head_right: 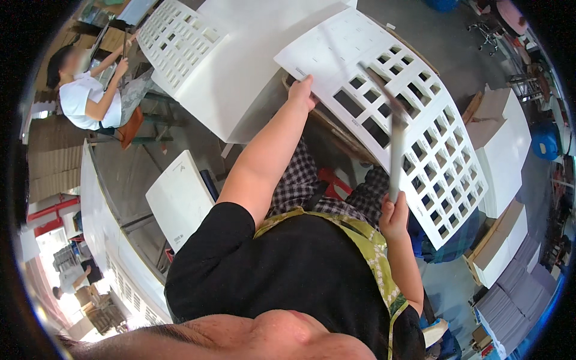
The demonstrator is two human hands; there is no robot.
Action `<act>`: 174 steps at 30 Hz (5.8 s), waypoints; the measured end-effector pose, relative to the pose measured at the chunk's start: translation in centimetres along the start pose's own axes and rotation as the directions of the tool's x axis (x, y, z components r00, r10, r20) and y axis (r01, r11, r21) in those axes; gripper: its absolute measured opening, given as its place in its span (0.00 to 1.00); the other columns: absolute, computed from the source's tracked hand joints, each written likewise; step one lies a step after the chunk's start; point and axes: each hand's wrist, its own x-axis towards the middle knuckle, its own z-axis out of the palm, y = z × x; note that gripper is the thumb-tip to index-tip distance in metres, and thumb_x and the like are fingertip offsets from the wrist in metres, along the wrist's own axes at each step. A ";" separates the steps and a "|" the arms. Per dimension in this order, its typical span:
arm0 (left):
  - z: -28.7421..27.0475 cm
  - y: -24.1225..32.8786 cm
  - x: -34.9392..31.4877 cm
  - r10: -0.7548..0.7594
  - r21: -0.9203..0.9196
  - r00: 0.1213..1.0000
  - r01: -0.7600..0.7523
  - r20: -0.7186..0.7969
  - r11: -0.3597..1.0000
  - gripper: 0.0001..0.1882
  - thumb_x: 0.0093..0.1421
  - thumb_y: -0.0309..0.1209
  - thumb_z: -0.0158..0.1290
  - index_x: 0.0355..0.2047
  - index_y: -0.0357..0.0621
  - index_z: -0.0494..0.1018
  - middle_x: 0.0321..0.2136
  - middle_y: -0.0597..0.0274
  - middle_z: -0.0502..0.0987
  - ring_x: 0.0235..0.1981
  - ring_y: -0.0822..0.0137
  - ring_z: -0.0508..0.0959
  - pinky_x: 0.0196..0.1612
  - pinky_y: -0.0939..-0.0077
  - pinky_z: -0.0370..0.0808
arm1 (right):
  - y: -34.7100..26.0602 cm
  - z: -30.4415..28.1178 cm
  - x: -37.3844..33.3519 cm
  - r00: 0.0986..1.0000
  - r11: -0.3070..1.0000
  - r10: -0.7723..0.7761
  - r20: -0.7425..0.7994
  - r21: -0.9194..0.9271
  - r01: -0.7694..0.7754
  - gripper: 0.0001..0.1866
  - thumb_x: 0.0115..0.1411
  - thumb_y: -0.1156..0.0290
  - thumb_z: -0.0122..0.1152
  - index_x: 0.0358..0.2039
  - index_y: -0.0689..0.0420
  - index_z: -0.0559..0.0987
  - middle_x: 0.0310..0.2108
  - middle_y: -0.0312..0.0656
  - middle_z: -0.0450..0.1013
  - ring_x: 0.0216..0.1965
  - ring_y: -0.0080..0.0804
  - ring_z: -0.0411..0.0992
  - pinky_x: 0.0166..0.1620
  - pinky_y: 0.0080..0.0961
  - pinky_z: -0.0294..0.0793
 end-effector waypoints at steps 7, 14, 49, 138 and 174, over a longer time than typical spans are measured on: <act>-1.1 0.5 -0.3 -0.038 -0.055 0.986 0.048 0.163 0.997 0.20 0.63 0.31 0.47 0.54 0.38 0.60 0.50 0.53 0.68 0.50 0.56 0.71 0.52 0.59 0.70 | 4.7 0.9 1.3 0.928 0.914 0.369 -0.053 0.202 -0.351 0.12 0.68 0.62 0.40 0.30 0.53 0.65 0.18 0.27 0.59 0.17 0.13 0.55 0.19 0.12 0.54; -1.2 3.2 -7.2 0.585 0.542 0.646 -0.752 0.491 0.376 0.16 0.56 0.30 0.52 0.47 0.44 0.69 0.46 0.55 0.73 0.50 0.61 0.71 0.47 0.64 0.69 | 7.2 0.1 2.4 0.870 0.847 0.493 -0.001 0.232 -0.479 0.13 0.67 0.60 0.42 0.31 0.56 0.66 0.18 0.36 0.63 0.18 0.24 0.61 0.23 0.24 0.62; 9.2 -1.2 -1.6 -0.317 0.039 0.444 -0.628 0.838 -0.777 0.05 0.49 0.26 0.49 0.28 0.43 0.73 0.32 0.53 0.78 0.58 0.51 0.62 0.58 0.38 0.51 | 5.1 -0.8 16.1 0.895 0.895 0.444 -0.043 0.054 -0.442 0.16 0.63 0.59 0.50 0.35 0.61 0.68 0.20 0.46 0.68 0.21 0.34 0.66 0.26 0.31 0.65; -0.6 2.2 -1.5 -0.084 0.046 0.989 0.079 0.121 0.996 0.19 0.66 0.38 0.41 0.53 0.43 0.61 0.49 0.56 0.69 0.49 0.56 0.72 0.49 0.48 0.71 | 0.9 -0.8 16.2 0.984 0.956 0.179 0.021 -0.239 -0.169 0.12 0.63 0.62 0.51 0.39 0.58 0.67 0.21 0.45 0.67 0.22 0.35 0.69 0.30 0.33 0.68; 0.8 -0.3 1.2 0.188 0.174 0.977 -0.168 -0.103 0.970 0.22 0.62 0.36 0.46 0.49 0.30 0.58 0.48 0.47 0.68 0.47 0.57 0.72 0.46 0.63 0.71 | 1.4 3.7 13.1 0.973 0.861 0.213 0.084 -0.488 -0.146 0.11 0.65 0.64 0.43 0.35 0.61 0.62 0.24 0.63 0.70 0.29 0.65 0.69 0.31 0.51 0.67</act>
